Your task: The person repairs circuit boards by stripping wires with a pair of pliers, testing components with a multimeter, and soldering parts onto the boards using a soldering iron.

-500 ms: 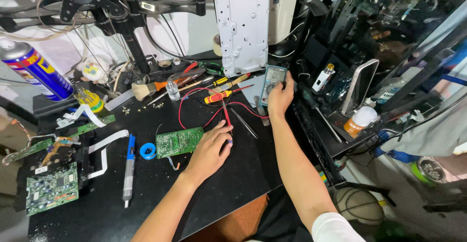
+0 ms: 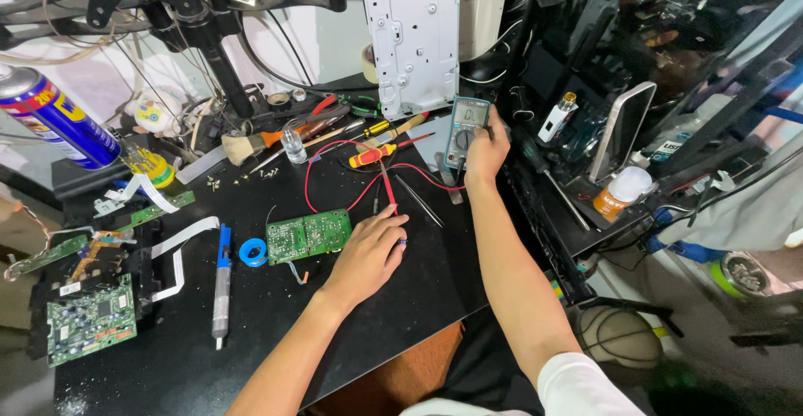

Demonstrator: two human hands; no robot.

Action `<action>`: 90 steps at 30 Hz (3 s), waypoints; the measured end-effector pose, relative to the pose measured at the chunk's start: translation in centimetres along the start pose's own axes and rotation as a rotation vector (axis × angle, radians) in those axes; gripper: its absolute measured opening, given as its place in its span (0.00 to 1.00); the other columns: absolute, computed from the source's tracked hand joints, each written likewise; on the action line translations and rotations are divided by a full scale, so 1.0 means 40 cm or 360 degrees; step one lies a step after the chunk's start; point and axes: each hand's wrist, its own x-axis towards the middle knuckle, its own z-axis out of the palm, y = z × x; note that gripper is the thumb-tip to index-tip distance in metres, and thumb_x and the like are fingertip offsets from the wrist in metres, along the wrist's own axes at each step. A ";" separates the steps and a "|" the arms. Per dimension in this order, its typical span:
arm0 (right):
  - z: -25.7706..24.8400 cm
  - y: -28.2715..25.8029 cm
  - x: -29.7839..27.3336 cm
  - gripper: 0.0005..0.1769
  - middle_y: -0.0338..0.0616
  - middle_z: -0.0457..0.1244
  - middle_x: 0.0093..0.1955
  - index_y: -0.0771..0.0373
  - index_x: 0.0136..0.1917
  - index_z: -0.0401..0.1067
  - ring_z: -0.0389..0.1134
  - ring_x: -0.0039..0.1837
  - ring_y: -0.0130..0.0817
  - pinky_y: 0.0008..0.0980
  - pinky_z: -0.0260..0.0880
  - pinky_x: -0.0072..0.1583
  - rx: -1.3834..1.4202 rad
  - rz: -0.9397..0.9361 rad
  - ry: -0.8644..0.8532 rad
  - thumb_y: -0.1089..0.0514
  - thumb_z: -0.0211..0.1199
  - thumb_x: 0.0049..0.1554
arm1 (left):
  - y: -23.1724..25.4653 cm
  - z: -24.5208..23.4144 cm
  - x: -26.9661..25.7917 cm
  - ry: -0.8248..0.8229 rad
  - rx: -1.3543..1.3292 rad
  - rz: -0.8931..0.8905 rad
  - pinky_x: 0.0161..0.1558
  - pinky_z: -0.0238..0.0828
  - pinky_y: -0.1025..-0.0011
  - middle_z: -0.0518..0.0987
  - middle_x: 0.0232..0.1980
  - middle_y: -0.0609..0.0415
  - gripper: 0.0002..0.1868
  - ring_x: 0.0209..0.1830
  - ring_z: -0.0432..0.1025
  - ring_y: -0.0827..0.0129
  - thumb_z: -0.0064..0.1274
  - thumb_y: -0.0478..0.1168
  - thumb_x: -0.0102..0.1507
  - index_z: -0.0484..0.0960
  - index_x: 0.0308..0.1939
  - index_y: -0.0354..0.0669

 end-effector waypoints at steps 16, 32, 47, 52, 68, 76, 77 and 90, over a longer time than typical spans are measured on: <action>0.002 -0.030 -0.011 0.28 0.45 0.68 0.61 0.66 0.72 0.67 0.69 0.60 0.31 0.27 0.66 0.63 0.0088 0.0147 0.0001 0.72 0.50 0.60 | 0.003 0.001 -0.001 -0.0030 0.0042 -0.0014 0.66 0.62 0.53 0.79 0.58 0.49 0.07 0.69 0.68 0.52 0.56 0.34 0.62 0.76 0.43 0.39; 0.003 -0.029 -0.034 0.29 0.50 0.67 0.64 0.67 0.72 0.67 0.70 0.62 0.36 0.33 0.66 0.65 -0.0387 -0.0299 0.0008 0.72 0.52 0.57 | 0.019 -0.018 0.007 0.0033 0.0224 -0.0098 0.58 0.63 0.57 0.74 0.51 0.51 0.10 0.56 0.69 0.56 0.58 0.34 0.60 0.78 0.44 0.39; 0.112 -0.209 -0.254 0.10 0.49 0.70 0.40 0.64 0.49 0.77 0.73 0.38 0.43 0.37 0.72 0.44 -0.0949 -0.0759 -0.1123 0.54 0.66 0.62 | 0.034 -0.002 -0.002 -0.0145 0.1008 -0.0226 0.60 0.60 0.57 0.72 0.45 0.49 0.15 0.41 0.72 0.62 0.53 0.33 0.58 0.78 0.49 0.38; 0.138 -0.245 -0.326 0.16 0.49 0.71 0.37 0.61 0.44 0.76 0.73 0.42 0.51 0.48 0.71 0.46 -0.1613 -0.0452 -0.1472 0.47 0.71 0.55 | 0.028 0.001 -0.008 -0.0267 0.1026 -0.0355 0.57 0.62 0.60 0.71 0.42 0.49 0.12 0.42 0.73 0.62 0.53 0.32 0.60 0.76 0.48 0.39; 0.132 -0.170 -0.323 0.21 0.58 0.70 0.42 0.64 0.59 0.66 0.73 0.47 0.58 0.50 0.72 0.51 -0.1471 -0.0408 -0.1340 0.59 0.68 0.55 | 0.043 0.002 -0.007 0.0564 -0.0095 -0.0758 0.39 0.72 0.57 0.72 0.48 0.42 0.07 0.39 0.74 0.47 0.52 0.35 0.68 0.73 0.48 0.36; 0.174 -0.193 -0.375 0.27 0.41 0.66 0.45 0.65 0.68 0.56 0.61 0.32 0.21 0.23 0.58 0.31 -0.0148 0.0151 -0.0960 0.59 0.64 0.61 | 0.030 0.004 -0.007 0.0594 -0.0813 -0.1318 0.38 0.74 0.70 0.82 0.39 0.50 0.11 0.34 0.79 0.69 0.54 0.41 0.68 0.78 0.47 0.36; 0.171 -0.194 -0.383 0.27 0.41 0.66 0.45 0.65 0.68 0.56 0.61 0.32 0.21 0.23 0.58 0.31 -0.0146 0.0149 -0.0964 0.59 0.64 0.61 | 0.028 0.003 -0.004 0.0695 -0.0822 -0.1302 0.38 0.73 0.72 0.83 0.40 0.52 0.10 0.35 0.78 0.71 0.53 0.41 0.69 0.78 0.48 0.36; 0.184 -0.188 -0.417 0.17 0.43 0.64 0.47 0.65 0.63 0.63 0.70 0.41 0.28 0.28 0.73 0.38 0.0286 0.0472 -0.1577 0.62 0.62 0.63 | -0.079 -0.033 -0.024 0.1117 -0.1386 -0.1244 0.30 0.65 0.79 0.80 0.38 0.54 0.10 0.30 0.68 0.77 0.51 0.37 0.71 0.75 0.52 0.34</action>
